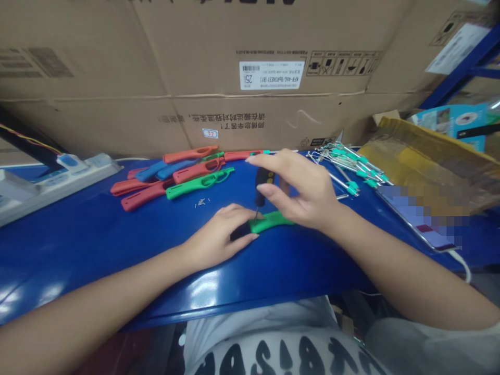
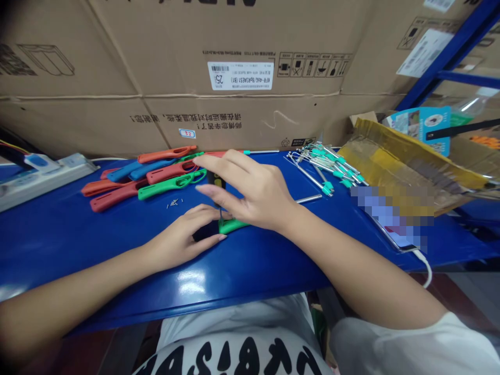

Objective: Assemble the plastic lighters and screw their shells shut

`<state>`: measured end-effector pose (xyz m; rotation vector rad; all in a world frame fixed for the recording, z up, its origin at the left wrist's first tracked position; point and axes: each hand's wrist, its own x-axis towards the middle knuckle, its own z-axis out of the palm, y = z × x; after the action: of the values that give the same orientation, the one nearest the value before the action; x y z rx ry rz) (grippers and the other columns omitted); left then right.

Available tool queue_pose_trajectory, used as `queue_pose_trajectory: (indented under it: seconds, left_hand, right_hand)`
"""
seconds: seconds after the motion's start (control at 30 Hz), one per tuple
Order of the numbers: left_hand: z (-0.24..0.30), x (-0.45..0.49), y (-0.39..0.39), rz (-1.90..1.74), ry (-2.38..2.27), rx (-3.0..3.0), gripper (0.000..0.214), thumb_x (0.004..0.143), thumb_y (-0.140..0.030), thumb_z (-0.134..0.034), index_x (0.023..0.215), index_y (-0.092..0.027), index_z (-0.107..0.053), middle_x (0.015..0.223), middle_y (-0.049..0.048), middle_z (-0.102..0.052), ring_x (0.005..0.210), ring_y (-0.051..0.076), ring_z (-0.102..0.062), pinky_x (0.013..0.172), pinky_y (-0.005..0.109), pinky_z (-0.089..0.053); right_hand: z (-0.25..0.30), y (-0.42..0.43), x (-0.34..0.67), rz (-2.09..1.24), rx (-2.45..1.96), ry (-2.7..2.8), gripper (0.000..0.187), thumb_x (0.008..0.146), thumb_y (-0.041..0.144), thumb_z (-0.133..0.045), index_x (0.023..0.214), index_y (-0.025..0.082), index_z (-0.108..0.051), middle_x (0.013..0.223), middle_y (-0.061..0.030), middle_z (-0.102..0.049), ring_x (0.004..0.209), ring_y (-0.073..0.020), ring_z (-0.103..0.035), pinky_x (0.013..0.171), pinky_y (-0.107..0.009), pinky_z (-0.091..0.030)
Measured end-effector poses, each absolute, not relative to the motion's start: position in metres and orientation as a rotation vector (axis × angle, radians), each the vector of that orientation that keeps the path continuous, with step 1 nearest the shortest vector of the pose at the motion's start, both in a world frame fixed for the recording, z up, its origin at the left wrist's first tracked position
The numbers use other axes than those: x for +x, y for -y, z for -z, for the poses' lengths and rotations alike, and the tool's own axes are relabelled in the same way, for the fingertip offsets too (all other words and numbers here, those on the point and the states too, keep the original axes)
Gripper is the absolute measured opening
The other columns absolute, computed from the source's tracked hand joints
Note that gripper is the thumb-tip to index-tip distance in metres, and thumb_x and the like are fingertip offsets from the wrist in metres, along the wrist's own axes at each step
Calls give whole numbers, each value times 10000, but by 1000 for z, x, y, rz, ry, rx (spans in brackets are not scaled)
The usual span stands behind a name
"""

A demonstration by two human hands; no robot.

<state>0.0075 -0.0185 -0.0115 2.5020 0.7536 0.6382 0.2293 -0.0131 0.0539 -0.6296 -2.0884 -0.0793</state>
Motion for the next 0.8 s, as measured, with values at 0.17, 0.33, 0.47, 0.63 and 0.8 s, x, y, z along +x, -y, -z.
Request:
queue_pose_trajectory:
  seconds: [0.17, 0.33, 0.47, 0.63, 0.8]
  left_hand:
    - [11, 8, 19, -649, -750, 2514, 316, 973, -291, -623, 1275, -206, -591, 1237, 69, -681, 1163, 233, -594, 1048, 409, -467]
    - [11, 7, 19, -639, -729, 2512, 326, 973, -280, -621, 1290, -212, -591, 1251, 77, -677, 1185, 245, -588, 1071, 436, -452]
    - [11, 7, 18, -630, -739, 2478, 336, 972, -296, -626, 1298, -221, -592, 1216, 72, -684, 1127, 230, -601, 1024, 412, -490]
    - [12, 7, 18, -638, -740, 2488, 295, 973, -298, -627, 1250, -198, -606, 1203, 86, -683, 1162, 240, -587, 1047, 427, -479]
    - [12, 7, 18, -654, -732, 2471, 304, 960, -312, -652, 1235, -194, -599, 1179, 76, -684, 1122, 220, -607, 1021, 397, -503]
  right_hand:
    - [-56, 17, 226, -147, -650, 2246, 382, 1054, 298, -415, 1420, 230, -500, 1261, -78, -664, 1014, -171, -679, 844, -312, -585]
    - [-53, 17, 228, 120, -758, 2194, 338, 1009, 400, -538, 1264, 197, -626, 1090, -63, -730, 815, -154, -691, 781, -281, -568]
    - [-56, 18, 229, -170, -742, 2228, 450, 1065, 240, -347, 1512, 226, -399, 1414, -75, -608, 945, -137, -701, 892, -299, -572]
    - [-53, 14, 230, 96, -763, 2107, 427, 965, 383, -625, 1347, 195, -588, 1220, -73, -722, 1012, -207, -713, 910, -328, -581]
    - [-51, 13, 229, -167, -730, 2154, 436, 1062, 284, -373, 1484, 211, -455, 1340, -93, -654, 904, -151, -714, 814, -311, -606]
